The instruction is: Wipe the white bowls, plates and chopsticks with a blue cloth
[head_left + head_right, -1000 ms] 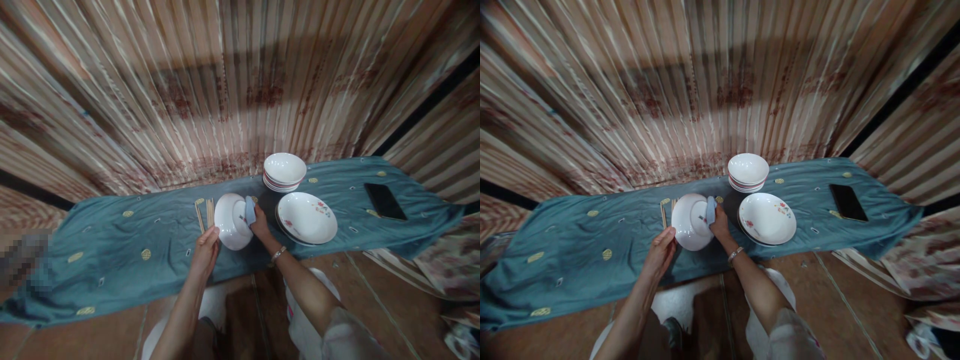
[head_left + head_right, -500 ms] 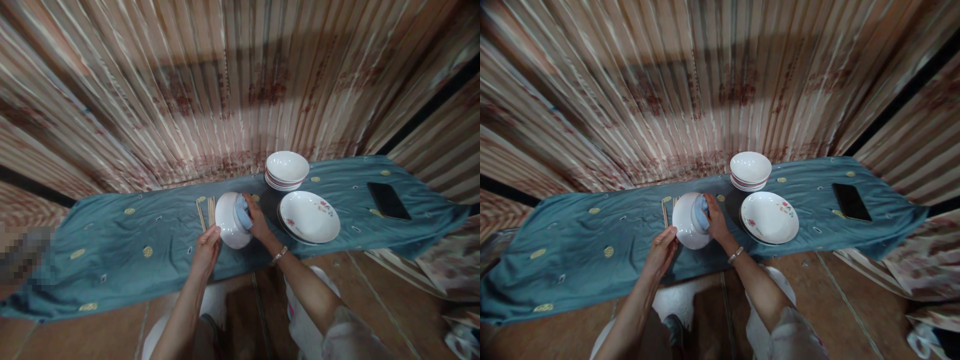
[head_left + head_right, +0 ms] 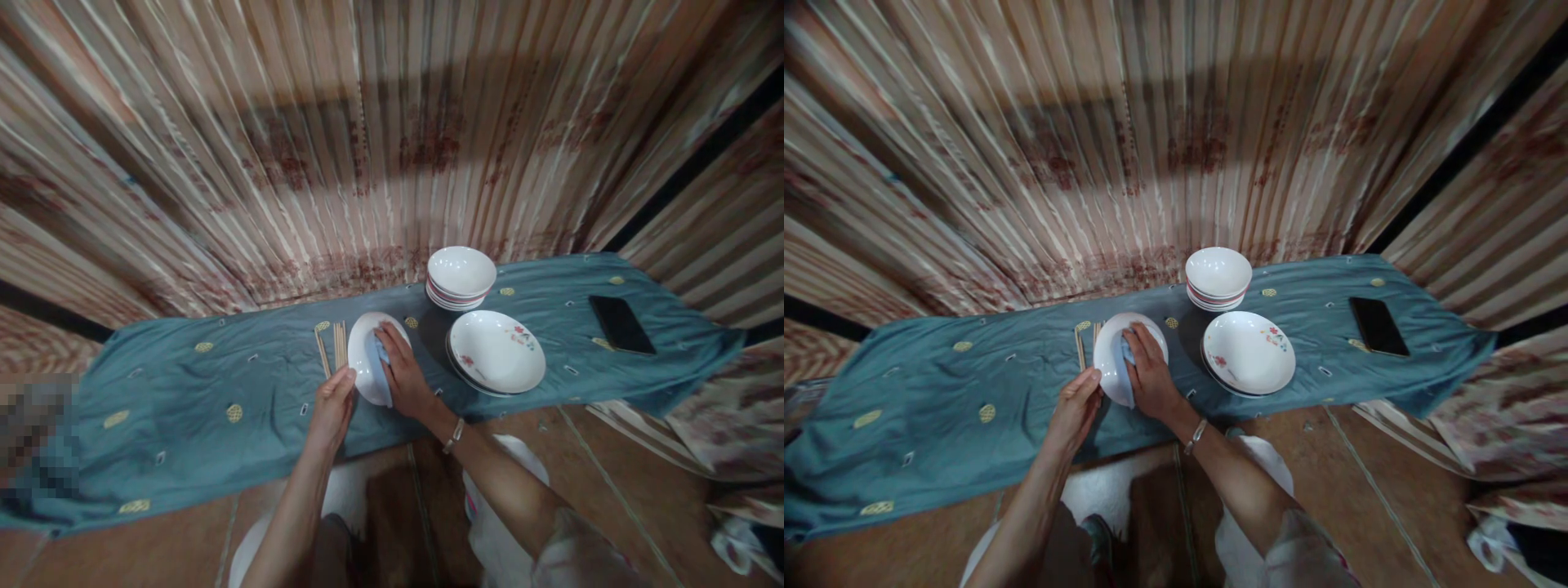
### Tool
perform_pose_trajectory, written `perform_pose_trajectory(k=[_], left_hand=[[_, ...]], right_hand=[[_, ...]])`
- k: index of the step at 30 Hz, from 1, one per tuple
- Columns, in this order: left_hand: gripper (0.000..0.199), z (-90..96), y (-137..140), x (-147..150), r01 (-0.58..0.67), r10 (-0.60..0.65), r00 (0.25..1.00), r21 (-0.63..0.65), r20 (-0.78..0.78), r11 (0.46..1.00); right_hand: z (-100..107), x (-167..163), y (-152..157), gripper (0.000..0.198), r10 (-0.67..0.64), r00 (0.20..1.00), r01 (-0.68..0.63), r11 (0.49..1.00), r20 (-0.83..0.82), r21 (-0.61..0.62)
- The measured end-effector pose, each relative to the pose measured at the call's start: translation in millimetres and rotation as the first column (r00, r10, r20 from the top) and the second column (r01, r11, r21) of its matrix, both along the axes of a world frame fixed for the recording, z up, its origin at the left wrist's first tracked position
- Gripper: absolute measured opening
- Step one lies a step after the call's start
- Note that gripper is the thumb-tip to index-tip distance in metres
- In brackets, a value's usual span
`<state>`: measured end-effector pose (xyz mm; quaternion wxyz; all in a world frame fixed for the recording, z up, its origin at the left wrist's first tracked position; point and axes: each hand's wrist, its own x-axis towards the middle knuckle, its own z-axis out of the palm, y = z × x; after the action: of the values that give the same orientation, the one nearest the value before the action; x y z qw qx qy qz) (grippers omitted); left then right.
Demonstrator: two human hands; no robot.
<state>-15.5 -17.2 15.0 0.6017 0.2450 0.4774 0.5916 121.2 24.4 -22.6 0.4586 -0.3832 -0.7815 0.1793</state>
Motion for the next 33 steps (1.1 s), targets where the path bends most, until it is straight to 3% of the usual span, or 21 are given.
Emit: perform_pose_trajectory(k=[5,11,18,23,28,33], left_hand=[[0.04,-0.2,-1,1,0.02,-0.02,1.0,-0.007,-0.013,1.0],[0.042,-0.3,0,1,-0.006,0.006,1.0,-0.017,-0.012,1.0],[0.042,-3.0,0,-1,-0.008,0.008,1.0,-0.027,-0.002,1.0],[0.04,-5.3,1,-3,-0.019,0.019,1.0,-0.02,0.022,1.0],[0.04,-6.8,3,-3,-0.039,0.039,0.998,-0.004,0.053,0.999],[0.036,-9.6,5,-3,-0.074,0.075,0.992,-0.016,0.103,0.997]], right_hand=[[2,4,9,0.05,-0.076,0.994,0.07,0.995,0.082,0.071],[-15,9,33,0.054,-0.135,0.989,0.135,0.991,0.062,-0.004],[-40,10,39,0.056,-0.188,0.982,0.188,0.981,0.001,-0.058],[-46,17,37,0.05,-0.203,0.978,0.193,0.968,-0.047,-0.161],[-42,16,24,0.04,-0.224,0.945,0.148,0.943,-0.237,-0.299],[-42,14,6,0.043,-0.266,0.898,0.107,0.905,-0.351,-0.411]])
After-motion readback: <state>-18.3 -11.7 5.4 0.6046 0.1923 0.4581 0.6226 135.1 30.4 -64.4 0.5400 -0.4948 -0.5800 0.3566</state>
